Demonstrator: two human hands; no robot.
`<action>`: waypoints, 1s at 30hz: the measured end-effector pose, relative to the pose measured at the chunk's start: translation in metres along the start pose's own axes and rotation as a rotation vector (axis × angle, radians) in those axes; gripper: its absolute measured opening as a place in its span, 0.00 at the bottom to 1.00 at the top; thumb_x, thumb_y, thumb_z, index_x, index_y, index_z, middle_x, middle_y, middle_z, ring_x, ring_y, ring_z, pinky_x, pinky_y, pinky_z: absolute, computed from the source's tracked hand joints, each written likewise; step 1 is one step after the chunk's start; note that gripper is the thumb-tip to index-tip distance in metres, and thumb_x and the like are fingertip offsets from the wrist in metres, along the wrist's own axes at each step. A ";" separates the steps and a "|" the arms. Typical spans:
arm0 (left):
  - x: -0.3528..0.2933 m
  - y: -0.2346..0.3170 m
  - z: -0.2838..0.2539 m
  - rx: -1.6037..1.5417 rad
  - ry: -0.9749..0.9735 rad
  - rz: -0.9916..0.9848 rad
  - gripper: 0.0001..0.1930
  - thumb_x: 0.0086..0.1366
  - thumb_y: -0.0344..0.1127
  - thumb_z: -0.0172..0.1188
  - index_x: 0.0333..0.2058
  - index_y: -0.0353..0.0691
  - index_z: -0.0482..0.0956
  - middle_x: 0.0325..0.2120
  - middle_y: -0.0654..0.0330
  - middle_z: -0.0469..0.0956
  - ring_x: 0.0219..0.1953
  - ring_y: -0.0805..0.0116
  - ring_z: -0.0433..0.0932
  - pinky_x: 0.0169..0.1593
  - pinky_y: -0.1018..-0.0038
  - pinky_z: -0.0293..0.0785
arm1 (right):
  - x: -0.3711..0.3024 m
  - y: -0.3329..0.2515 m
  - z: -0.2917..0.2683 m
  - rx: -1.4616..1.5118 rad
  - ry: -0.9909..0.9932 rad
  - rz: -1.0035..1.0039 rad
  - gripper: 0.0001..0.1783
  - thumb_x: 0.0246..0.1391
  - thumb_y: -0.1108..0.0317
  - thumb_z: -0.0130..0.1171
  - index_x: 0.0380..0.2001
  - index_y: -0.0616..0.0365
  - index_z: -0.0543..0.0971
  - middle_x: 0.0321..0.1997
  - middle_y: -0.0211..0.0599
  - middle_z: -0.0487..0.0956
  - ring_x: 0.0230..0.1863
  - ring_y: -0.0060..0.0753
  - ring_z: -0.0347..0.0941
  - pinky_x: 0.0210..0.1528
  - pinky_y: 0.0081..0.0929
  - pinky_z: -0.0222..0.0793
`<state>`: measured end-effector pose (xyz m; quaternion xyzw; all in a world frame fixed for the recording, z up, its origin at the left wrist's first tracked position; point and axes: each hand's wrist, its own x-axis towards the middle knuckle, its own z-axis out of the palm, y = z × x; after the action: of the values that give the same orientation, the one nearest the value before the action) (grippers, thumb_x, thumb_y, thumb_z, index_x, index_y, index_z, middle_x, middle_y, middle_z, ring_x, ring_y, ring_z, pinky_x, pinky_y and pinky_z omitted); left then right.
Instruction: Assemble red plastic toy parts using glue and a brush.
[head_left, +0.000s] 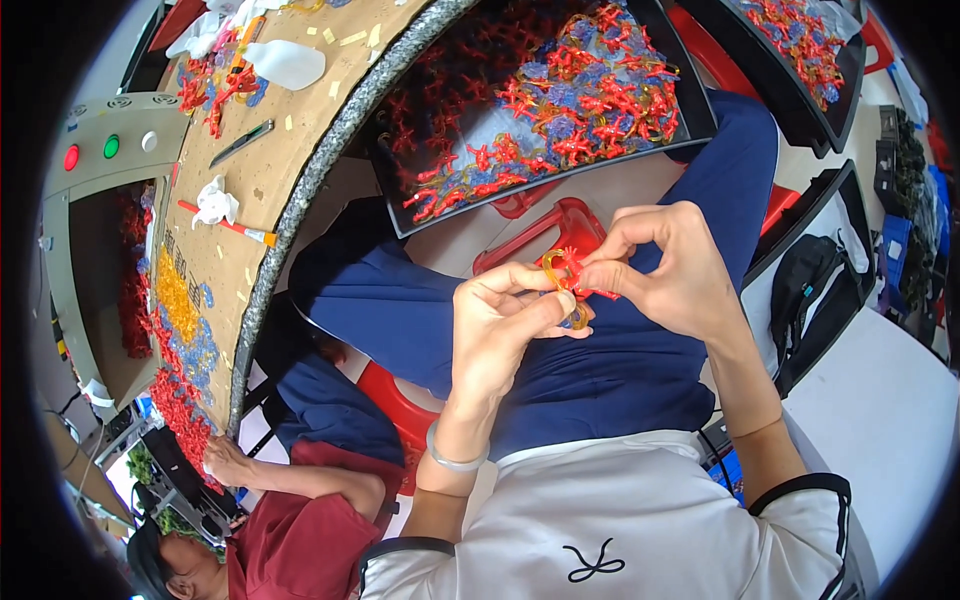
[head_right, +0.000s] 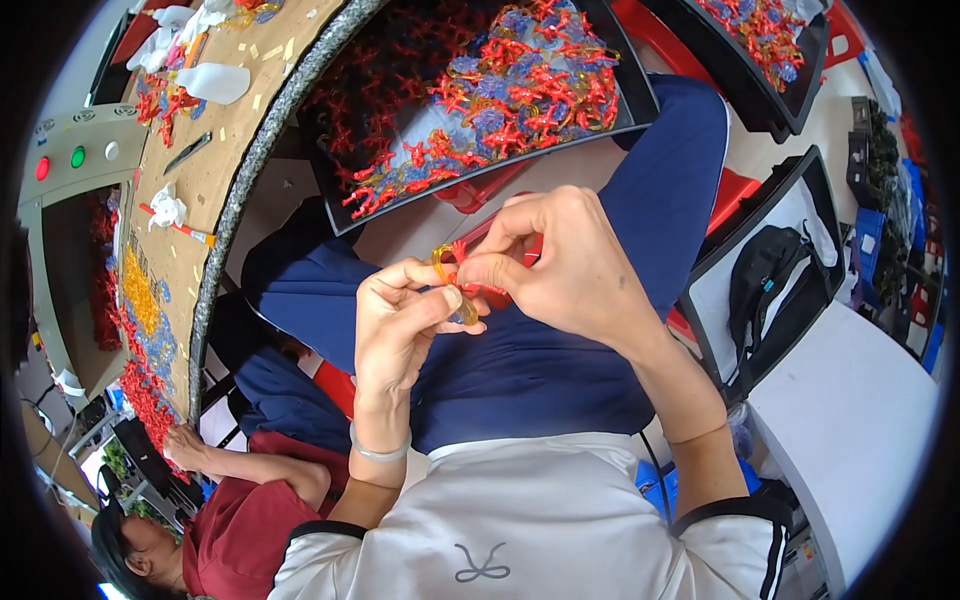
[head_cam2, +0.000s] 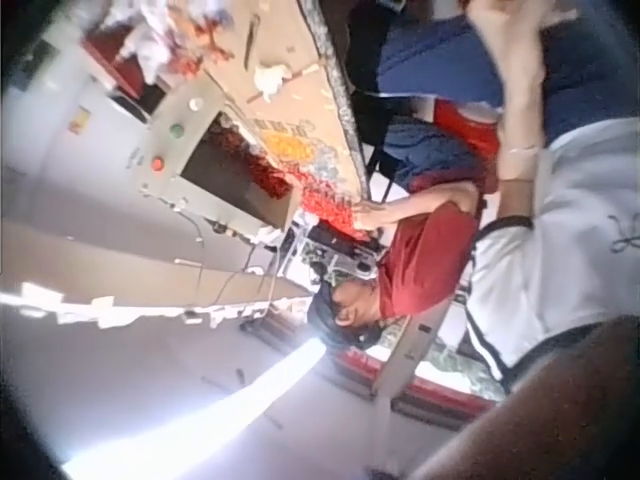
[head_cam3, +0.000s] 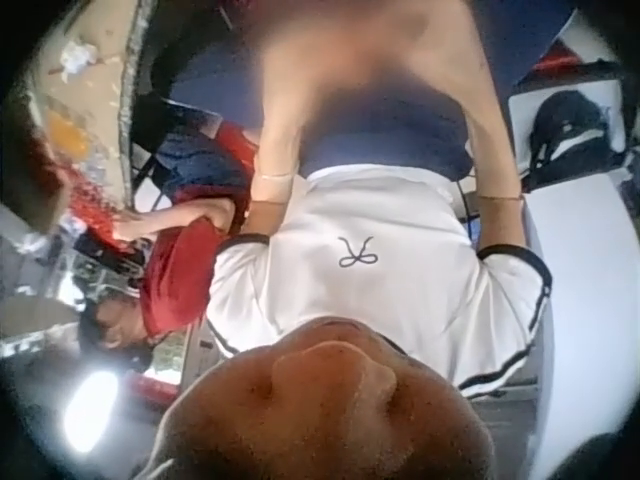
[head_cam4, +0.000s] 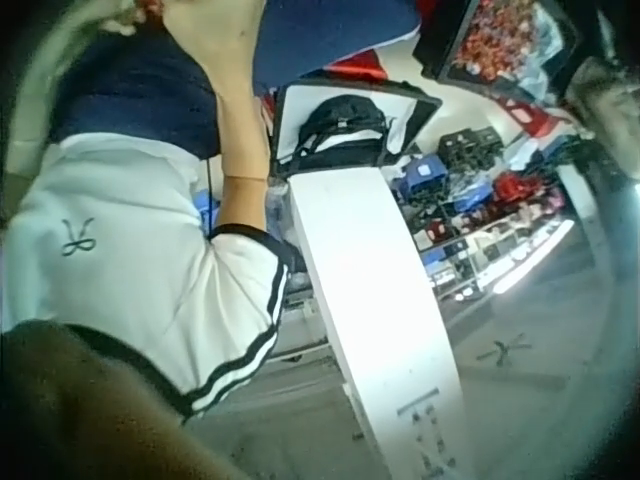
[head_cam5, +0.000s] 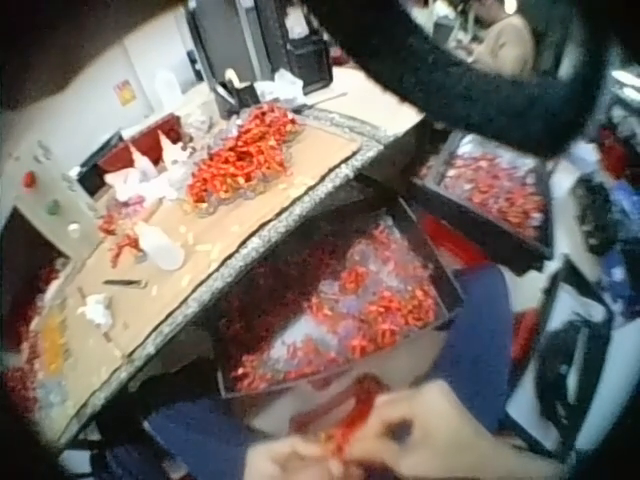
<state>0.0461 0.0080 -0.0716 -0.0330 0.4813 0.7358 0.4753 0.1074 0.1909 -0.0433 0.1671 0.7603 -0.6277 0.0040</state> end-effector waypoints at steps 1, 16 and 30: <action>0.001 -0.002 -0.001 -0.049 -0.003 -0.013 0.04 0.58 0.18 0.58 0.33 0.26 0.77 0.31 0.47 0.79 0.32 0.58 0.82 0.36 0.65 0.84 | 0.000 0.005 0.001 -0.009 0.022 -0.045 0.04 0.40 0.75 0.66 0.21 0.66 0.83 0.17 0.41 0.79 0.19 0.25 0.74 0.23 0.22 0.67; 0.002 -0.014 0.008 -0.103 0.027 -0.029 0.06 0.60 0.19 0.56 0.36 0.25 0.76 0.32 0.47 0.79 0.33 0.56 0.82 0.37 0.65 0.85 | 0.002 0.007 -0.007 -0.008 -0.046 0.119 0.07 0.40 0.73 0.68 0.20 0.67 0.82 0.14 0.35 0.76 0.16 0.18 0.66 0.21 0.19 0.60; -0.006 -0.024 0.025 0.395 0.231 0.543 0.07 0.53 0.14 0.62 0.31 0.22 0.75 0.36 0.54 0.73 0.37 0.65 0.80 0.39 0.75 0.84 | 0.000 0.017 -0.003 -0.034 0.049 -0.125 0.07 0.36 0.75 0.64 0.24 0.64 0.84 0.19 0.40 0.77 0.21 0.31 0.73 0.26 0.25 0.66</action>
<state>0.0768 0.0246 -0.0719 0.1056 0.6563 0.7192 0.2021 0.1123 0.1966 -0.0593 0.1345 0.7796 -0.6095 -0.0509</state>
